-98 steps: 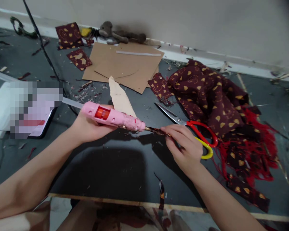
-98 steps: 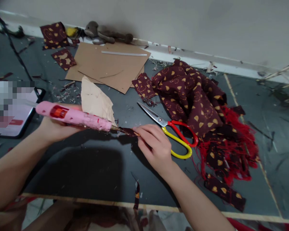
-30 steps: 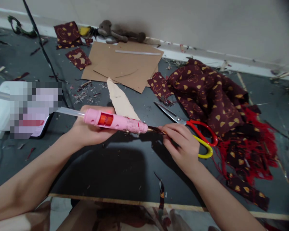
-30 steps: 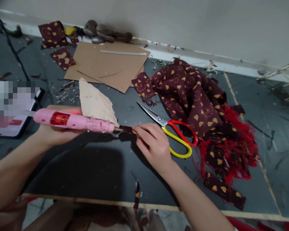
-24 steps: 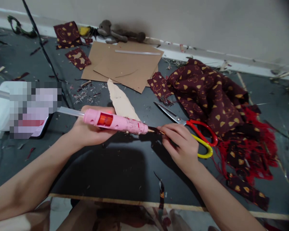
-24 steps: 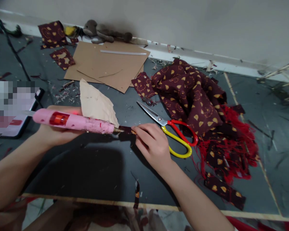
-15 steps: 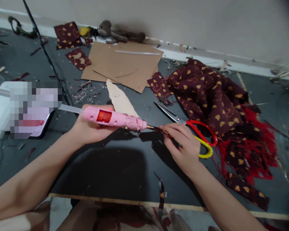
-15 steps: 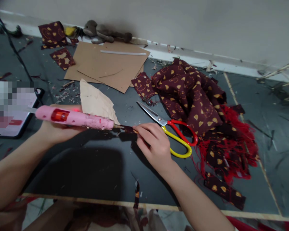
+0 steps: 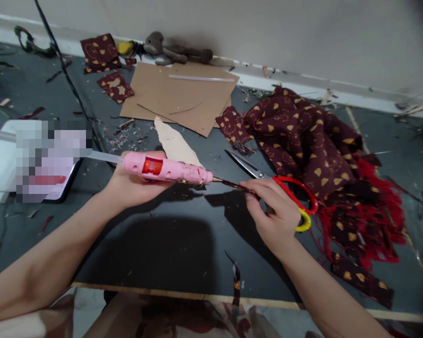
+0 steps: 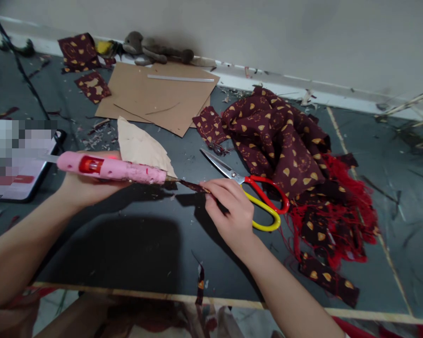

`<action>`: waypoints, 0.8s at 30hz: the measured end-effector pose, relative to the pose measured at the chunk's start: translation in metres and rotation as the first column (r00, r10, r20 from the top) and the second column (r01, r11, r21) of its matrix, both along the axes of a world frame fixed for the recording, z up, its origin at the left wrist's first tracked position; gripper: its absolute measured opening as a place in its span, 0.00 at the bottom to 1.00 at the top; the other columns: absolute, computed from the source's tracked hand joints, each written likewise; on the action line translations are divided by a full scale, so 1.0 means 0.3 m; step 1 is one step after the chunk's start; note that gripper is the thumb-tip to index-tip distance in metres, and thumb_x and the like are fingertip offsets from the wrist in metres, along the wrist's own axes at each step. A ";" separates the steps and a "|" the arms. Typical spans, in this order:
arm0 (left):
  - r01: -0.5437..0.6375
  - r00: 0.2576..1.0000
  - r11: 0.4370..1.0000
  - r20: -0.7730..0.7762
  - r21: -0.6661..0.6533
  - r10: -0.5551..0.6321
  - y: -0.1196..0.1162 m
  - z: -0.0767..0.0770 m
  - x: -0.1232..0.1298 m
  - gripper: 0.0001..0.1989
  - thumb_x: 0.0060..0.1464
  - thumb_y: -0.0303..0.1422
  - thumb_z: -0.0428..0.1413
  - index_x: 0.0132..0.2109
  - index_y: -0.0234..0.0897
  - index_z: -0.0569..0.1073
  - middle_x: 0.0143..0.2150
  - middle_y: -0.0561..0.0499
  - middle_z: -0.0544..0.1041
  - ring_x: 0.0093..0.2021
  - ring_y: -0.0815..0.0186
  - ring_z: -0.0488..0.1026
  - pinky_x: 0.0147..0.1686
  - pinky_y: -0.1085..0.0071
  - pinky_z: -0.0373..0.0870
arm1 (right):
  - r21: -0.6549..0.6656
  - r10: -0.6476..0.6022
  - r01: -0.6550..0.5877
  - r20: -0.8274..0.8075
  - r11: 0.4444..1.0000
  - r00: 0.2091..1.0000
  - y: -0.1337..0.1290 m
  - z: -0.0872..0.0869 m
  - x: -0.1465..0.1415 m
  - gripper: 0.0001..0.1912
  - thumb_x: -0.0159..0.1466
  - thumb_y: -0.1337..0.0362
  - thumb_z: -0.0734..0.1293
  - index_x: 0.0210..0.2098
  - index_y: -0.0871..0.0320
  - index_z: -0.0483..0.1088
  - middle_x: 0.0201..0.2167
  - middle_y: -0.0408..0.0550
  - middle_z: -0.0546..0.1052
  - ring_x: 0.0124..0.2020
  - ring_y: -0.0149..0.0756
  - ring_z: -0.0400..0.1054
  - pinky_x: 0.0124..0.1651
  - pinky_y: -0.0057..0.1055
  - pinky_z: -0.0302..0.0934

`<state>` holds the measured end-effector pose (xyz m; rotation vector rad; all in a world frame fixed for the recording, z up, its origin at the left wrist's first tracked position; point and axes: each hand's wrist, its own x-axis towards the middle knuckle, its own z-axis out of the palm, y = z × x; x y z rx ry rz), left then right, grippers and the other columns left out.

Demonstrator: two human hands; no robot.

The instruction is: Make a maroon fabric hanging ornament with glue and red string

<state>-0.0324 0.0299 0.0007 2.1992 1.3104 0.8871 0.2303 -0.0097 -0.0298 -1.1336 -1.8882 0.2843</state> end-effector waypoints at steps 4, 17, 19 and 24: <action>-0.034 0.999 0.999 0.011 0.005 0.034 -0.001 -0.005 0.004 0.09 0.48 0.35 0.54 0.26 0.34 0.72 0.25 0.49 0.77 0.27 0.65 0.75 0.29 0.71 0.71 | -0.028 -0.105 0.102 -0.235 0.994 0.966 0.011 -0.028 0.011 0.12 0.58 0.73 0.66 0.38 0.53 0.75 0.32 0.43 0.78 0.34 0.34 0.72 0.37 0.31 0.68; -0.239 0.840 0.789 0.287 -0.566 0.461 0.143 -0.007 -0.024 0.11 0.43 0.31 0.61 0.32 0.32 0.66 0.20 0.57 0.66 0.16 0.76 0.61 0.12 0.81 0.53 | -0.426 -0.309 -0.036 -0.709 0.904 0.634 0.051 -0.047 0.011 0.06 0.55 0.65 0.69 0.34 0.54 0.75 0.33 0.42 0.79 0.33 0.31 0.72 0.39 0.30 0.66; -0.109 0.782 0.766 0.421 -0.633 0.459 0.179 0.002 -0.011 0.11 0.41 0.29 0.61 0.30 0.33 0.65 0.20 0.56 0.66 0.15 0.77 0.60 0.13 0.80 0.54 | -0.533 -0.359 -0.124 -0.706 0.837 0.610 0.039 -0.035 0.001 0.06 0.55 0.64 0.69 0.33 0.54 0.75 0.33 0.41 0.78 0.33 0.30 0.70 0.38 0.29 0.65; 0.271 0.652 0.664 0.641 -0.697 0.405 0.252 0.066 0.029 0.07 0.46 0.28 0.56 0.32 0.35 0.64 0.20 0.58 0.64 0.13 0.79 0.53 0.13 0.79 0.47 | -0.647 -0.297 -0.283 -0.636 0.708 0.712 0.031 -0.022 0.001 0.04 0.55 0.63 0.68 0.31 0.54 0.75 0.32 0.42 0.77 0.33 0.32 0.70 0.39 0.30 0.64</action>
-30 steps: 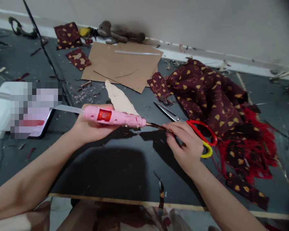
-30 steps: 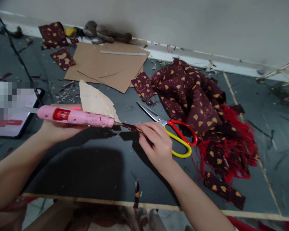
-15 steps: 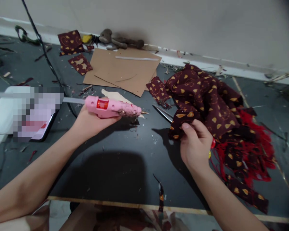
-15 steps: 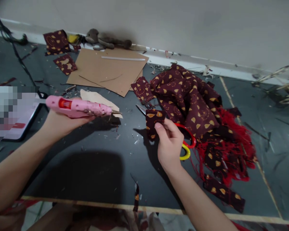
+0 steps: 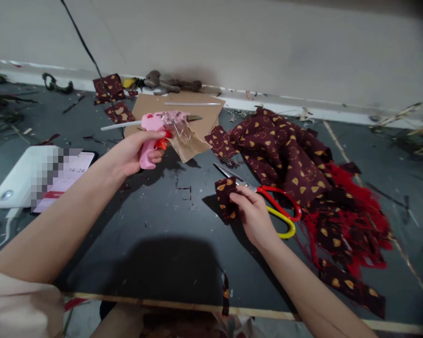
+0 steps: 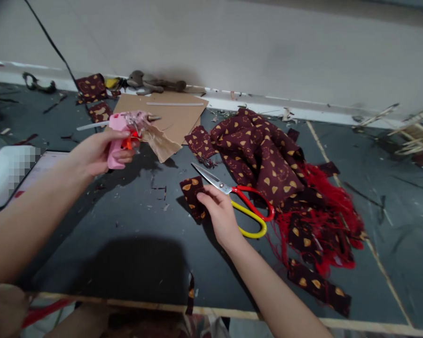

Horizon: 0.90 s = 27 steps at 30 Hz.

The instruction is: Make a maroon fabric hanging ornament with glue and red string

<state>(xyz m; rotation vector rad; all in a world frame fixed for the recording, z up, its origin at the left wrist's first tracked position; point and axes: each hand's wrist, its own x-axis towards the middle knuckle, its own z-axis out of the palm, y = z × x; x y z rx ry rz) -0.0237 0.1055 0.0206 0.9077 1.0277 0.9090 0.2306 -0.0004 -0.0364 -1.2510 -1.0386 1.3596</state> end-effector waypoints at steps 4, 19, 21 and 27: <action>0.084 0.996 0.984 -0.002 -0.159 -0.086 0.029 0.049 0.014 0.06 0.51 0.31 0.53 0.29 0.36 0.63 0.13 0.60 0.54 0.13 0.78 0.48 0.14 0.79 0.39 | 0.222 0.141 -0.227 0.346 0.948 0.927 0.049 0.026 0.026 0.05 0.58 0.65 0.66 0.31 0.55 0.75 0.53 0.48 0.71 0.53 0.41 0.65 0.56 0.39 0.57; 0.147 0.989 0.961 0.040 -0.236 -0.142 0.031 0.048 -0.007 0.09 0.55 0.32 0.47 0.29 0.33 0.65 0.14 0.58 0.53 0.15 0.78 0.46 0.14 0.79 0.35 | 0.344 0.093 -0.200 0.302 0.918 0.949 0.264 -0.020 -0.096 0.09 0.57 0.65 0.67 0.36 0.53 0.78 0.46 0.45 0.75 0.51 0.39 0.67 0.59 0.42 0.54; 0.119 0.993 0.969 0.026 -0.217 -0.117 0.036 0.047 -0.019 0.08 0.55 0.32 0.49 0.29 0.34 0.65 0.16 0.58 0.55 0.15 0.79 0.46 0.15 0.79 0.36 | 0.315 0.079 -0.188 0.326 0.930 0.942 0.242 -0.003 -0.067 0.08 0.56 0.65 0.67 0.34 0.53 0.78 0.43 0.45 0.76 0.49 0.38 0.68 0.58 0.41 0.55; 0.114 0.993 0.983 0.027 -0.145 -0.111 0.088 0.044 -0.063 0.09 0.55 0.32 0.44 0.30 0.34 0.65 0.21 0.53 0.63 0.15 0.79 0.51 0.15 0.79 0.45 | 0.035 0.253 -0.270 0.248 0.962 0.935 0.091 0.073 0.083 0.06 0.57 0.62 0.69 0.32 0.55 0.77 0.39 0.44 0.75 0.45 0.37 0.68 0.53 0.34 0.56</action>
